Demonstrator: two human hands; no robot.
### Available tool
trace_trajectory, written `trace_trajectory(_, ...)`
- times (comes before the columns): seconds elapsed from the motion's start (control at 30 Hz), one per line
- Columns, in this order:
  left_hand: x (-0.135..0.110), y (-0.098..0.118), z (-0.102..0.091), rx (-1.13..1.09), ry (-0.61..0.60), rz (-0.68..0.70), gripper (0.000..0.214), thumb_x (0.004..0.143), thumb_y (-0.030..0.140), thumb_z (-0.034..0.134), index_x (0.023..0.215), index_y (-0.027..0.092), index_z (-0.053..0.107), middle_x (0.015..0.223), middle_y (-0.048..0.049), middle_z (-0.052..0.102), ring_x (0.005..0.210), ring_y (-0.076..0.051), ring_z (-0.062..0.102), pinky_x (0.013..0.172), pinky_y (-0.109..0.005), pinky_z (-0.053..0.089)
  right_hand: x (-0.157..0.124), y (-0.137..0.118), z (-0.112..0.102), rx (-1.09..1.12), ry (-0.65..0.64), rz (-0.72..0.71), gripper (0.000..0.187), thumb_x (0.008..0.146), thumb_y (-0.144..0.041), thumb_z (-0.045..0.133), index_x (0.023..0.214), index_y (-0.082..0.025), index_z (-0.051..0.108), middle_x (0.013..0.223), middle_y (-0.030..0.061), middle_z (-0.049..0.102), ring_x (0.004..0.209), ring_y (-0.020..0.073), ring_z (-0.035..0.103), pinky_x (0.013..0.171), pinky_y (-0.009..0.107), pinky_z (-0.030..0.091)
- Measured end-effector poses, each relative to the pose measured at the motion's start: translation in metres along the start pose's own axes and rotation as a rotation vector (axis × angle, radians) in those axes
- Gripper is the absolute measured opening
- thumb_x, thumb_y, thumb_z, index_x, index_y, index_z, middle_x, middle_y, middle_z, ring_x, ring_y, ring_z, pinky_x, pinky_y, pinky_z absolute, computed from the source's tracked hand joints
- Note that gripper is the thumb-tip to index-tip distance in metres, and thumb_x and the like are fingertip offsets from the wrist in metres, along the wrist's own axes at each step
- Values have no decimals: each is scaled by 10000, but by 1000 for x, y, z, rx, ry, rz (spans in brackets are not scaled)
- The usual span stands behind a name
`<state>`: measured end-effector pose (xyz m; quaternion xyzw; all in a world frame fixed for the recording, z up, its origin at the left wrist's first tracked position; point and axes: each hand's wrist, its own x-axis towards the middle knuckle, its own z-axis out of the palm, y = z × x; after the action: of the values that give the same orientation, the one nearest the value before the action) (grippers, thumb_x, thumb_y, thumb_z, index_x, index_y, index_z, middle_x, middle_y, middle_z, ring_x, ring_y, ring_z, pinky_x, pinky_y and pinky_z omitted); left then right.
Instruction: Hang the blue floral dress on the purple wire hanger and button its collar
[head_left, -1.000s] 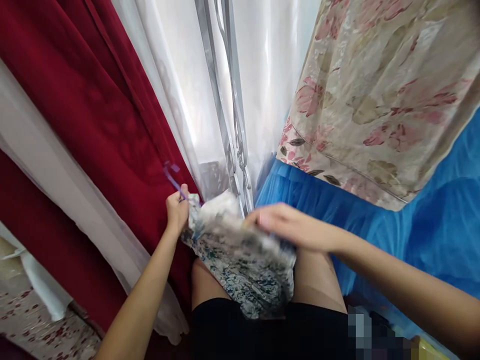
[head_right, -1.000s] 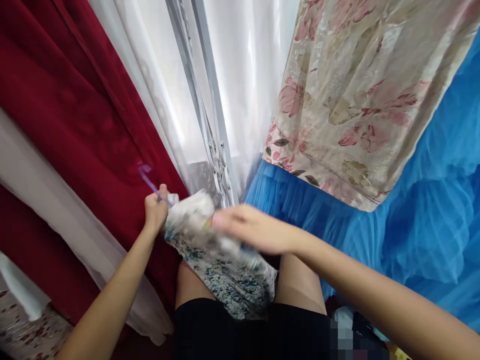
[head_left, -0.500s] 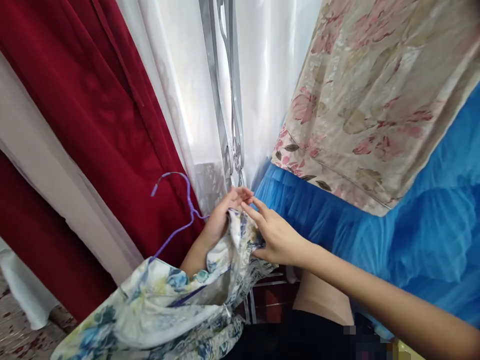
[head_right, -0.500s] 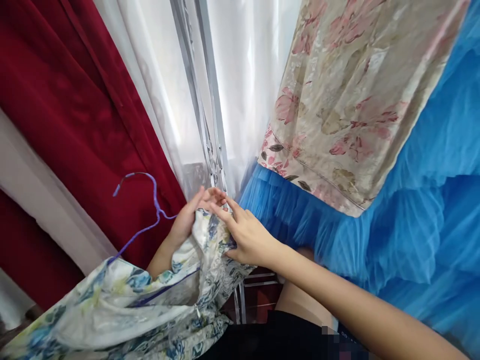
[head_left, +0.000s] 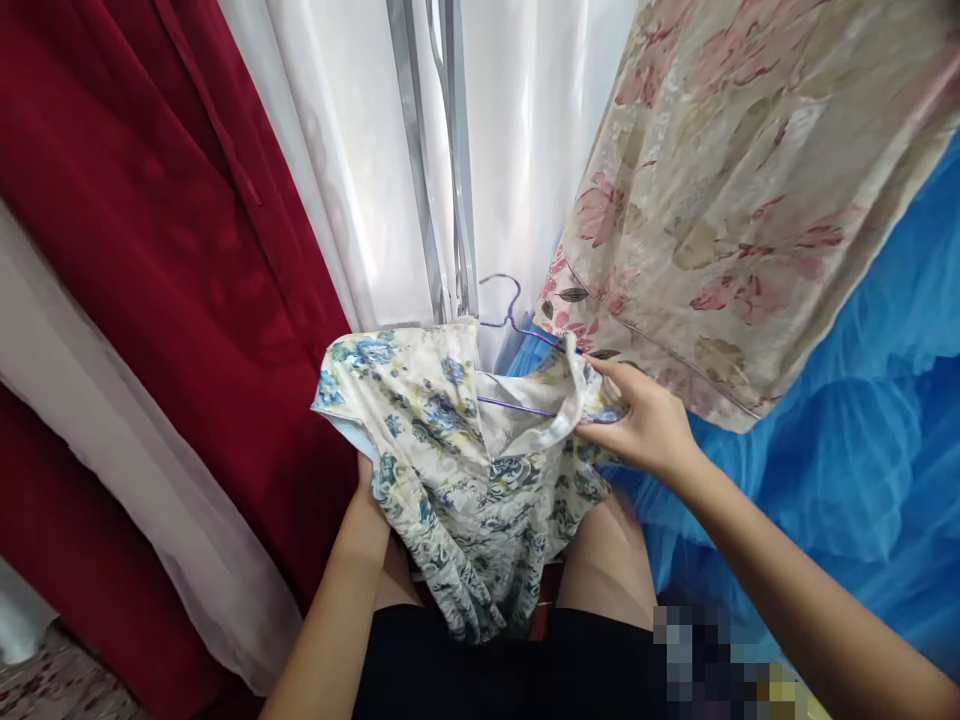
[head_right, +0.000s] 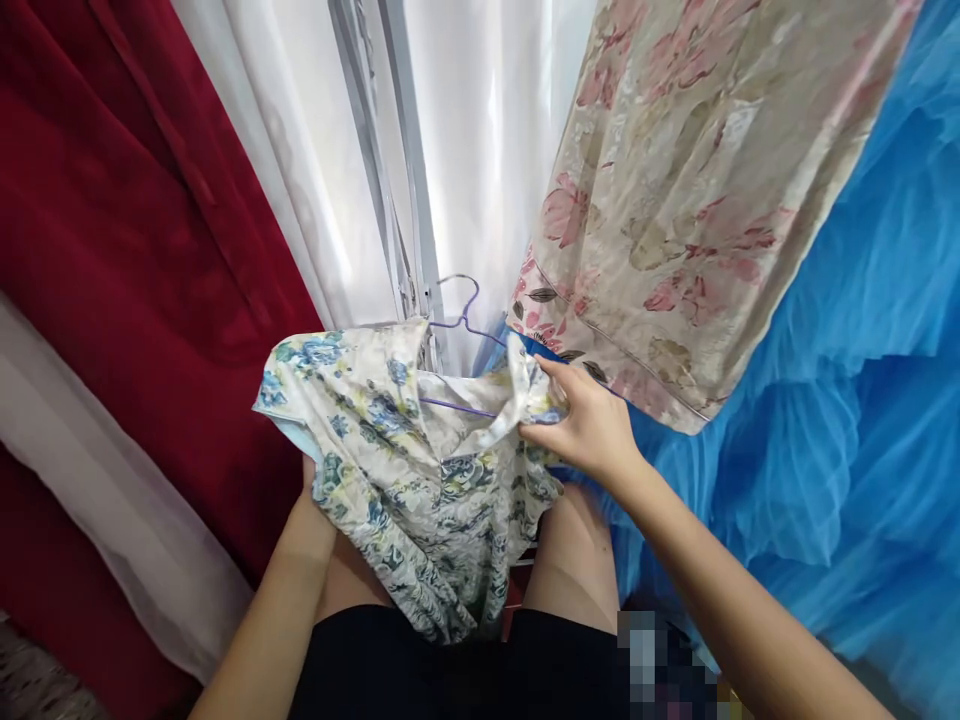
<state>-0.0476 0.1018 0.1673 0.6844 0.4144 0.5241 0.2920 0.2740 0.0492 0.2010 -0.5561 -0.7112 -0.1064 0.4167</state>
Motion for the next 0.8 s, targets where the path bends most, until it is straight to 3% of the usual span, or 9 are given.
trace_trajectory(0.13,-27,-21,-13,-239,347,-1,829,946,756,32,1464,323,514,1396,-37,643,1388,-265,530,1101,-429,508,27,-22,-10,-8,-8,-67,764,678,-334,793,1405,-243,578,1373,103,668,1161,399,668,943,471,538)
trace_trajectory(0.2,-48,-36,-10,-356,443,-125,735,938,765,241,1439,319,542,1405,-32,642,1416,-281,503,1130,-423,481,25,-25,-11,-4,-16,-132,773,673,-331,790,1408,-248,566,1359,102,673,1160,393,668,927,456,538)
trace_trajectory(0.27,-72,-52,-3,-399,452,-267,640,847,665,598,1391,329,583,1396,-23,652,1414,-301,504,1158,-423,452,18,-21,-9,6,-47,-205,792,671,-331,787,1420,-252,543,1334,103,679,1167,381,665,902,431,543)
trace_trajectory(0.33,-97,-65,7,-377,398,-355,620,726,490,804,1302,315,654,1344,-34,689,1387,-316,534,1172,-427,434,8,-14,-4,17,-91,-252,841,673,-313,779,1462,-260,492,1341,104,664,1183,367,656,883,413,549)
trace_trajectory(0.47,-130,-73,22,-369,349,-468,360,710,414,825,1032,260,777,1133,-71,781,1248,-348,649,1091,-442,508,-16,-1,16,8,-48,-214,880,748,-282,741,1550,-261,381,1413,135,595,1265,379,586,1008,508,489)
trace_trajectory(0.6,-137,-65,21,-401,325,-463,358,706,394,836,1034,261,785,1137,-62,782,1247,-336,650,1090,-422,504,-74,-2,46,160,282,107,659,866,-402,695,1468,-243,479,1443,156,558,1339,401,502,1087,599,402)
trace_trajectory(0.7,-140,-59,23,-441,276,-496,404,686,414,849,1050,251,780,1147,-74,777,1243,-341,651,1090,-432,502,-126,-21,71,402,555,564,263,946,-427,597,1148,-260,624,1126,112,654,1065,352,627,920,523,511)
trace_trajectory(0.73,-142,-57,25,-445,256,-515,417,679,424,853,1049,248,779,1147,-79,776,1236,-346,654,1091,-441,500,-138,-30,80,494,485,636,195,961,-454,561,986,-271,625,945,80,645,917,331,635,823,490,530)
trace_trajectory(0.8,-146,-53,31,-426,203,-532,428,680,440,851,1055,248,774,1153,-83,773,1233,-351,653,1107,-453,485,-149,-49,96,737,15,542,242,953,-494,560,859,-277,613,814,46,622,798,307,619,735,446,526)
